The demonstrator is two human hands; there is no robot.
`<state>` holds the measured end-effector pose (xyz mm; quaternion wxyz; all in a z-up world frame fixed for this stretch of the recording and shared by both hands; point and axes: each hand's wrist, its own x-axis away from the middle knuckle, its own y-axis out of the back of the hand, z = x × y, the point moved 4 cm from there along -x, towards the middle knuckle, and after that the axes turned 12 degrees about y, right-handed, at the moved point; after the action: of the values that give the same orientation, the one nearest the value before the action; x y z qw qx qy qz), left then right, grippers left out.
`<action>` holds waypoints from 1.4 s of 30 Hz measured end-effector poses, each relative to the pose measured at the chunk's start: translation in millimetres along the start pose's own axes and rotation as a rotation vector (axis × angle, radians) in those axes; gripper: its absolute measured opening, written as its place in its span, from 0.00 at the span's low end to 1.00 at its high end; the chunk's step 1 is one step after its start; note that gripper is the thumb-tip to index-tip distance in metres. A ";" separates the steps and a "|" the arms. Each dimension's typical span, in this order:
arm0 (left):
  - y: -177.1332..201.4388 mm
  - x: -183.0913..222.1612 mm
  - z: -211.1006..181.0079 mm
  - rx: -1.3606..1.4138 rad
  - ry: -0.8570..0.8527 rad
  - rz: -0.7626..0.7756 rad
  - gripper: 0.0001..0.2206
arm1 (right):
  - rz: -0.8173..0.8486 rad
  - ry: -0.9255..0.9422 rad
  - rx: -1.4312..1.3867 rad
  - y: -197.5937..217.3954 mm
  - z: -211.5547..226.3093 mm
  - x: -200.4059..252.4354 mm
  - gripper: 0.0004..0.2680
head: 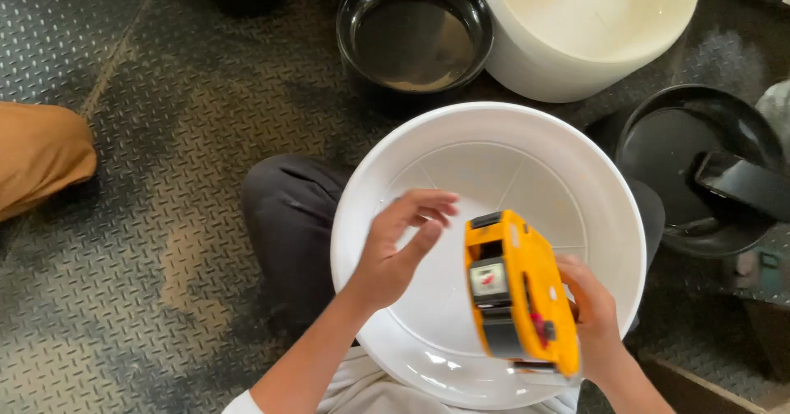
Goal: Applying price or identification labels to plastic pots using a handheld labeling gun while sitting on the floor.
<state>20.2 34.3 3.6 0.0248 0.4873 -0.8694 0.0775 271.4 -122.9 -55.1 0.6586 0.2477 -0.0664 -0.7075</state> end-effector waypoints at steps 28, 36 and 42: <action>-18.7 3.9 -31.0 -0.032 0.066 0.325 0.20 | -0.069 0.350 0.534 12.6 16.7 19.3 0.15; -19.6 7.0 -50.9 -0.029 0.059 0.388 0.19 | -0.137 0.497 0.603 10.9 56.9 -9.6 0.09; -19.7 10.6 -57.4 -0.064 -0.008 0.422 0.18 | -0.154 0.532 0.672 20.3 26.7 14.7 0.14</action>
<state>29.6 24.4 63.7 0.0201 0.2938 -0.9543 0.0514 277.8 -145.9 -27.2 0.4811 0.6260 -0.1023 -0.6051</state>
